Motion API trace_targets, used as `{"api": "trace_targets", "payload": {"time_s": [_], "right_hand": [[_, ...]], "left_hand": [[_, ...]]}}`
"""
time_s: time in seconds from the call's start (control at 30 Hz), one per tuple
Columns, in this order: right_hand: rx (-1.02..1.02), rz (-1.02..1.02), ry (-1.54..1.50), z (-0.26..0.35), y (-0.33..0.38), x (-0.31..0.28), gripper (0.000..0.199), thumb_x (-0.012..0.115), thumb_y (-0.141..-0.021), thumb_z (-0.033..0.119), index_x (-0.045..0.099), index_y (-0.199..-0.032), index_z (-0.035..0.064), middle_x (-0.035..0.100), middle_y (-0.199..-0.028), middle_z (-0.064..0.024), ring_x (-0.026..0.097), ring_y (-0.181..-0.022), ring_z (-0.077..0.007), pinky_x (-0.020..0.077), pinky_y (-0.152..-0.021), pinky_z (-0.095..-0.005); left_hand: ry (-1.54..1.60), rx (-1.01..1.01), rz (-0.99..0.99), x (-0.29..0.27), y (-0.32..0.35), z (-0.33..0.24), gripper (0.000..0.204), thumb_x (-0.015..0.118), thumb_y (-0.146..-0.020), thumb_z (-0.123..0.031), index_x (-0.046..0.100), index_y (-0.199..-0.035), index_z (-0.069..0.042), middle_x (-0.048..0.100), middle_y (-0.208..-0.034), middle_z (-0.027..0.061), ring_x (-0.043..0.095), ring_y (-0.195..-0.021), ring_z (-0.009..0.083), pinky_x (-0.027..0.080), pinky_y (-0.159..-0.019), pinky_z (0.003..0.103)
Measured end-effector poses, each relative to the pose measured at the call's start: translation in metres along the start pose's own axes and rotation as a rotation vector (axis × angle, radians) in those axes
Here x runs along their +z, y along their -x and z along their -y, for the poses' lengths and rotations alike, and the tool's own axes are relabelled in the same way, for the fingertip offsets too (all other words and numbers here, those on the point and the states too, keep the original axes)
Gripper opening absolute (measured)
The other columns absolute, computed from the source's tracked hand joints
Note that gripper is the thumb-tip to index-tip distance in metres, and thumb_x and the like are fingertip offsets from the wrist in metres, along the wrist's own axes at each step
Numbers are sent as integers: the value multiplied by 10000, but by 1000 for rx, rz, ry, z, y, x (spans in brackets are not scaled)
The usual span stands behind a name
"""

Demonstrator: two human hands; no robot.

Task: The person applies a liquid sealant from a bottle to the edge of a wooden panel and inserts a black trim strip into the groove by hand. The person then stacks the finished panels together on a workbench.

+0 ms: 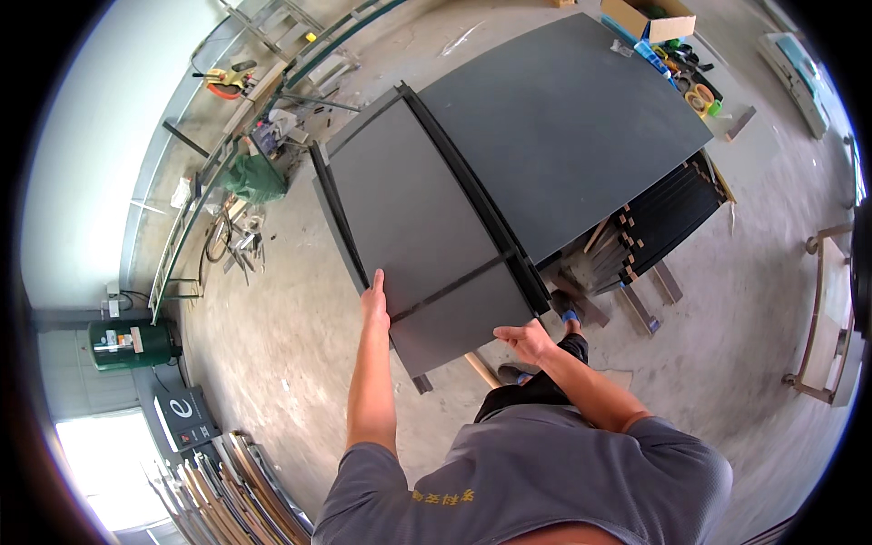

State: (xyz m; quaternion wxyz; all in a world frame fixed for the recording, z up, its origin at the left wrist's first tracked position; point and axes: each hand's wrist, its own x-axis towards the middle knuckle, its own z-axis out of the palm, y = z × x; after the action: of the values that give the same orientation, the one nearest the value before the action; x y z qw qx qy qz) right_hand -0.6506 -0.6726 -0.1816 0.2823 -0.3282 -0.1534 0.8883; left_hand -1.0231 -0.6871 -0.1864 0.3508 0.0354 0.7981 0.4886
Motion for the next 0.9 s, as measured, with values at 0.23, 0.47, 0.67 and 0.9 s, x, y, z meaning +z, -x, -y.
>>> {"api": "trace_targets", "payload": {"time_s": [0.23,0.47,0.67,0.9], "right_hand": [[25,5,-31,4,-18,-7,333,686,-862,-79,645,-1183,-3,664,-1166,-70,647,-1068,-201,529,-926,-335],[49,-13,-10,9,-27,-17,353,695,-873,-54,637,-1218,-2,663,-1192,-88,646,-1094,-220,527,-952,-347],[151,-16,101,5,-28,-19,311,740,-857,-11,657,-1157,-21,687,-1122,-111,688,-977,-236,588,-883,-359],[273,-273,84,-2,-37,-37,250,784,-842,50,671,-1000,-108,715,-970,-166,732,-840,-272,642,-788,-348]], "left_hand": [[52,-32,5,9,-16,-1,689,739,-885,-514,627,-1119,125,662,-1135,130,616,-1025,215,484,-936,357],[87,-40,24,22,-13,-4,621,722,-909,-484,648,-1113,98,663,-1164,114,609,-1047,211,476,-949,342],[-546,116,-145,6,-29,2,606,707,-910,-422,615,-1170,118,657,-1202,243,621,-1141,341,478,-977,408],[-726,376,123,-15,-22,29,613,715,-889,-304,522,-1323,84,622,-1271,254,607,-1176,364,469,-1001,418]]}}
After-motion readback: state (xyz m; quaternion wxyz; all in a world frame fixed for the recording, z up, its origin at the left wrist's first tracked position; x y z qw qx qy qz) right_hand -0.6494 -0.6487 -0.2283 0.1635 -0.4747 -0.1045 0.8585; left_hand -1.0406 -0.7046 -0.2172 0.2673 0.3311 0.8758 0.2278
